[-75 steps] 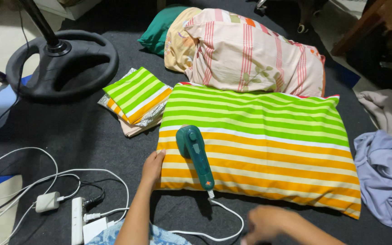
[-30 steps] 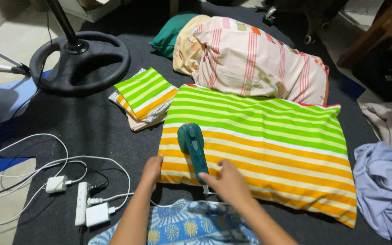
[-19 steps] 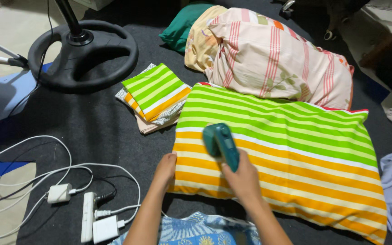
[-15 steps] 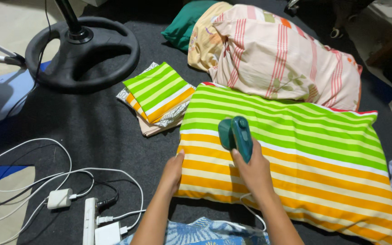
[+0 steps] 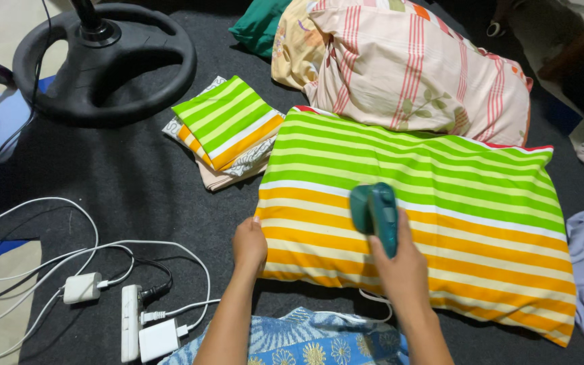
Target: The person irons a striped pillowcase using a handheld steam iron. They smooth the fabric with their hands, move the iron across the surface, and flip the pillowcase to iron the other side.
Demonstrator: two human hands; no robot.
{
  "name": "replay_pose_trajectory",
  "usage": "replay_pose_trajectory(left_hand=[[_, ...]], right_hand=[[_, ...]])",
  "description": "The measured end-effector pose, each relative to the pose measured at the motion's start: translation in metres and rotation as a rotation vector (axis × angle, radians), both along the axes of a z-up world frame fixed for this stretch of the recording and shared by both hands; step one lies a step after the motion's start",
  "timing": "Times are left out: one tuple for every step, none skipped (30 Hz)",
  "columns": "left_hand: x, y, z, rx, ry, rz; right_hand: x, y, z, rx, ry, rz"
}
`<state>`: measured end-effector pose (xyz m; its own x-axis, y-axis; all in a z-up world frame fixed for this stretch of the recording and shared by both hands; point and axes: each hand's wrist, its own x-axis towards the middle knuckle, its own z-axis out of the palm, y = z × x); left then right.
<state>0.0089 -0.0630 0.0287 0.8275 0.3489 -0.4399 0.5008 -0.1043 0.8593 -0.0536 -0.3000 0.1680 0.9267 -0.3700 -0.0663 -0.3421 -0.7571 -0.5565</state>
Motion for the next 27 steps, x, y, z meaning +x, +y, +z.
replay_pose_trajectory(left_hand=[[0.001, 0.001, -0.007, 0.006, -0.006, -0.017], [0.004, 0.002, -0.016, 0.012, -0.011, -0.033], [0.007, 0.001, -0.024, -0.101, -0.051, -0.015], [0.011, 0.000, -0.031, -0.215, -0.090, 0.004], [0.010, 0.000, -0.035, -0.325, -0.127, 0.024], [0.010, 0.000, -0.036, -0.201, -0.080, -0.038], [0.012, 0.001, -0.034, -0.077, -0.033, -0.100], [0.012, 0.001, -0.031, 0.048, 0.014, -0.162], [0.010, 0.001, -0.027, 0.024, 0.033, -0.162], [0.007, 0.001, -0.023, 0.001, 0.053, -0.161], [0.007, 0.002, -0.020, -0.020, 0.070, -0.161], [0.007, 0.004, -0.019, 0.055, 0.044, -0.180], [0.006, 0.004, -0.018, 0.127, 0.019, -0.198], [0.005, 0.004, -0.017, 0.199, -0.006, -0.215], [0.005, 0.003, -0.017, 0.229, 0.010, -0.209], [0.006, 0.003, -0.015, 0.258, 0.026, -0.203], [0.006, 0.001, -0.014, 0.286, 0.043, -0.197], [0.005, 0.000, -0.013, 0.290, 0.053, -0.198], [0.004, -0.001, -0.011, 0.295, 0.061, -0.199], [0.004, -0.002, -0.010, 0.299, 0.070, -0.200], [0.004, -0.003, -0.010, 0.287, 0.057, -0.198], [0.005, -0.002, -0.009, 0.275, 0.044, -0.196], [0.005, -0.002, -0.009, 0.263, 0.034, -0.194], [0.004, -0.002, -0.009, 0.241, 0.027, -0.192], [0.003, 0.000, -0.008, 0.223, 0.018, -0.190], [0.002, 0.001, -0.008, 0.204, 0.009, -0.187], [0.003, 0.001, -0.006, 0.199, 0.017, -0.187]], right_hand=[[-0.001, -0.005, -0.002, -0.014, -0.069, -0.026], [-0.003, -0.007, -0.004, -0.028, -0.138, -0.051], [-0.006, -0.003, -0.007, 0.002, -0.099, -0.062], [-0.009, 0.006, -0.011, 0.032, -0.060, -0.073], [-0.014, 0.019, -0.014, 0.065, -0.020, -0.083], [-0.019, 0.032, -0.017, 0.087, -0.037, -0.036], [-0.023, 0.047, -0.019, 0.109, -0.056, 0.010], [-0.027, 0.058, -0.021, 0.132, -0.075, 0.057], [-0.032, 0.067, -0.022, 0.136, -0.148, 0.140], [-0.038, 0.075, -0.024, 0.139, -0.222, 0.223], [-0.042, 0.079, -0.024, 0.144, -0.298, 0.306], [-0.045, 0.079, -0.024, 0.118, -0.273, 0.283], [-0.050, 0.074, -0.023, 0.089, -0.246, 0.263], [-0.053, 0.067, -0.023, 0.060, -0.219, 0.243], [-0.054, 0.057, -0.022, 0.048, -0.146, 0.156], [-0.056, 0.044, -0.021, 0.036, -0.073, 0.070], [-0.057, 0.030, -0.019, 0.022, 0.000, -0.017], [-0.059, 0.016, -0.017, -0.002, -0.003, -0.066], [-0.060, 0.003, -0.015, -0.026, -0.007, -0.115], [-0.061, -0.004, -0.015, -0.051, -0.012, -0.164], [-0.062, -0.006, -0.017, -0.025, -0.023, -0.180], [-0.062, -0.006, -0.017, 0.001, -0.034, -0.195], [-0.062, -0.006, -0.017, 0.027, -0.042, -0.209], [-0.062, 0.000, -0.017, 0.037, -0.029, -0.183], [-0.061, 0.011, -0.019, 0.049, -0.018, -0.157], [-0.062, 0.024, -0.021, 0.060, -0.007, -0.131], [-0.063, 0.037, -0.021, 0.090, -0.027, -0.082]])
